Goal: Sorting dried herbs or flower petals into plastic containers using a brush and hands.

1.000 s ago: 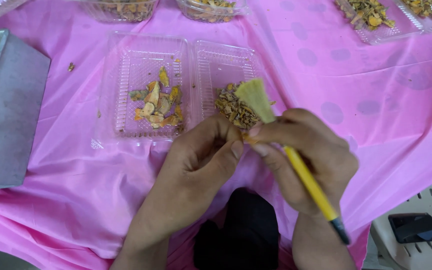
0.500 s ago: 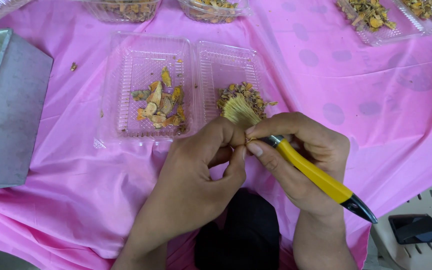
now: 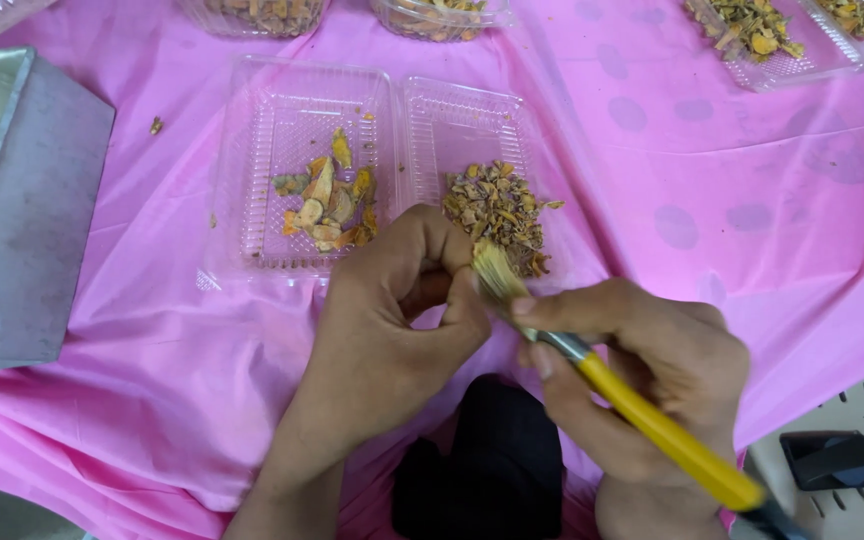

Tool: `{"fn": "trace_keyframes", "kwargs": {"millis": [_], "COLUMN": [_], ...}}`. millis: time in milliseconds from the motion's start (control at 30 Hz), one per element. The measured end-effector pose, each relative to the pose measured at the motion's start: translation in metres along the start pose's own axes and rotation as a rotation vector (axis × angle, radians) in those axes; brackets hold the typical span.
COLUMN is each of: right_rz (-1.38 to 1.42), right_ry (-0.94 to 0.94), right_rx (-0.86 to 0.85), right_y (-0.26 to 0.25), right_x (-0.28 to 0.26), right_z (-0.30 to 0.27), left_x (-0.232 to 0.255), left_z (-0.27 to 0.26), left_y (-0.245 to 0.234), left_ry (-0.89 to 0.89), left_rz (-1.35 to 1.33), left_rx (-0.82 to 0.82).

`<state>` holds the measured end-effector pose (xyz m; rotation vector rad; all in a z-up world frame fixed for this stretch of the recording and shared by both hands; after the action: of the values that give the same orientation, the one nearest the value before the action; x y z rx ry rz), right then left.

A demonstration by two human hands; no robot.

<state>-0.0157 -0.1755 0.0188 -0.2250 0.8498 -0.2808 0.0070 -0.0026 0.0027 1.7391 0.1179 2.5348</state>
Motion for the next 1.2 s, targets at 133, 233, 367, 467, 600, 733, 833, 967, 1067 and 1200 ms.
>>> {"fn": "trace_keyframes", "kwargs": {"millis": [133,233,367,467,600,733,833,967,1067,1200], "right_rz": [0.049,0.010,-0.001,-0.079,-0.140,-0.223,-0.159,-0.245,-0.222,-0.111], "right_ry": [-0.108,0.124,-0.015,-0.041,-0.073,-0.021,-0.150,-0.129,-0.078,0.069], "right_rx": [0.210,0.164,-0.167,-0.170,-0.161,-0.209,-0.315,-0.415,-0.421,-0.372], "right_y": [0.001,0.006,-0.006,-0.015,-0.007,0.004,0.010,0.013,0.015,0.014], "right_x": [-0.004,-0.005,0.014,0.026,0.054,0.055,0.048,0.046,0.044,0.050], "right_z": [-0.004,-0.005,0.013,0.027,0.040,0.050,0.061,0.066,0.065,0.060], "left_x": [-0.001,-0.003,0.001,0.006,0.005,0.001,0.001,0.000,-0.002,-0.004], "left_z": [0.001,-0.003,-0.003,0.002,0.007,0.005,0.000,0.002,0.003,0.006], "left_y": [-0.002,-0.002,-0.016,-0.029,-0.042,-0.029,-0.014,-0.007,-0.008,-0.009], "left_ry": [-0.005,-0.031,0.001,0.128,0.235,0.533,0.556,0.532,0.482,0.354], "left_rz": [-0.043,-0.020,0.146,0.513,0.974,1.117,1.148,1.057,0.992,0.864], "left_rx": [0.021,0.045,0.139,0.256,0.166,0.042,-0.130,-0.113,-0.103,-0.054]}}
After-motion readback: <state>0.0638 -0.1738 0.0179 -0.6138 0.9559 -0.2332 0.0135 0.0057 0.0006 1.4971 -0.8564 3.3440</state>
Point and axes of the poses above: each hand's wrist, its own z-axis towards the middle knuckle, its own y-axis out of the palm, x = y × z, the point moved 1 cm from there along z, towards the middle knuckle, and after that the axes turned 7 degrees about x, right-handed, at the moved point
